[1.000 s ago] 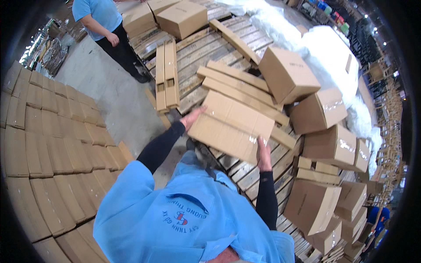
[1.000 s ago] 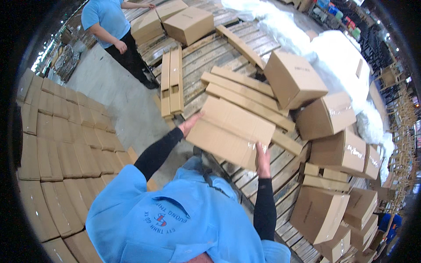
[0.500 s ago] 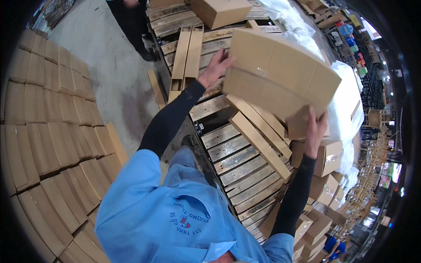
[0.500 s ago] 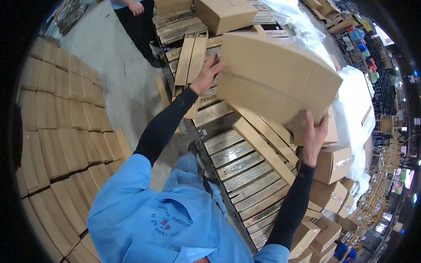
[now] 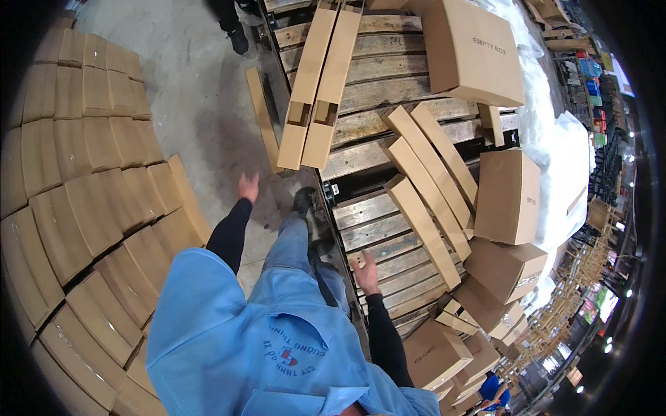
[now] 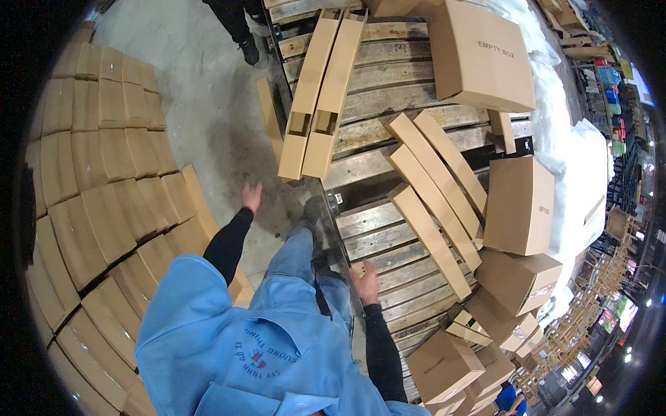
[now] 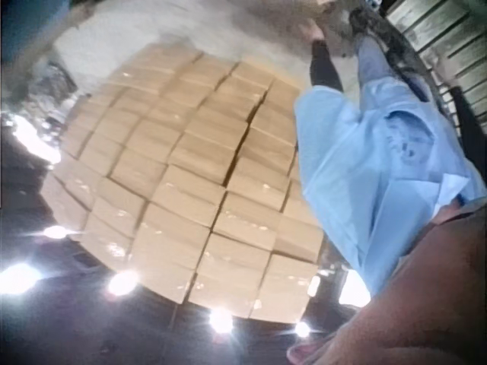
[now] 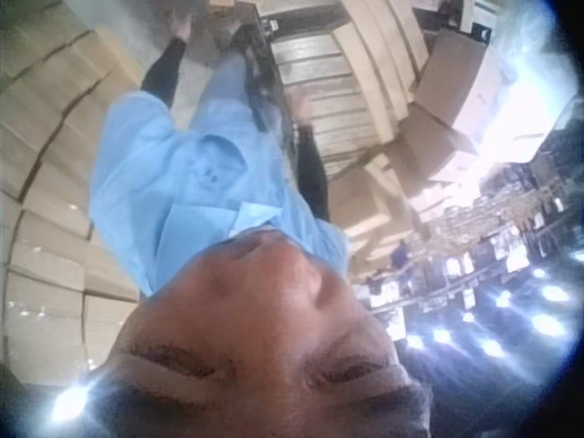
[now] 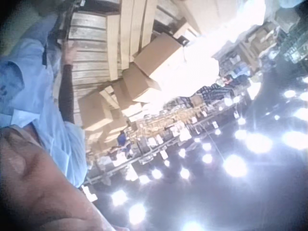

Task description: The person picks up flat-packed cardboard boxes from a wooden pallet and stacks them onto a growing pile on the floor. The person repeatedly lifts, carries, and places boxes, occasionally adjusting the stack to keep it aligned.

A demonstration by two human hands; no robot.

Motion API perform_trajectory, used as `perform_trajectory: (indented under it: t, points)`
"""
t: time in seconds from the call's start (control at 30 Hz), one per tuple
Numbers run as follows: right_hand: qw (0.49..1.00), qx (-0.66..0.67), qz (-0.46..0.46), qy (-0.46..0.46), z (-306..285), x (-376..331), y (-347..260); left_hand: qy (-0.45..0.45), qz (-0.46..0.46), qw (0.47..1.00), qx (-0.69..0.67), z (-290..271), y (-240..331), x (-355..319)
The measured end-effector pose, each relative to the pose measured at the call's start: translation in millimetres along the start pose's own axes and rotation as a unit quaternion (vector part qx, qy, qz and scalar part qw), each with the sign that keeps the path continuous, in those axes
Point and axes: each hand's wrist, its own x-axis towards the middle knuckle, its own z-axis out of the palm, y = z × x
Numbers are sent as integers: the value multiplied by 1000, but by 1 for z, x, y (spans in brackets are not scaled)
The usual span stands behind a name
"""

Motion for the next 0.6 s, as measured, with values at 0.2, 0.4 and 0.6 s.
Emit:
perform_trajectory:
  t: [0.2, 0.4, 0.6]
  points:
    - [989, 89, 33, -111, 9, -11, -26, -230, -72, 931, 274, -50, -99, -104]
    - [968, 163, -88, -172, 88, 57, -54, -244, 7, 933, 265, -49, -82, -125]
    - [986, 62, -80, -135, 237, 150, -83, -198, -58, 864, 460, -62, -112, -90]
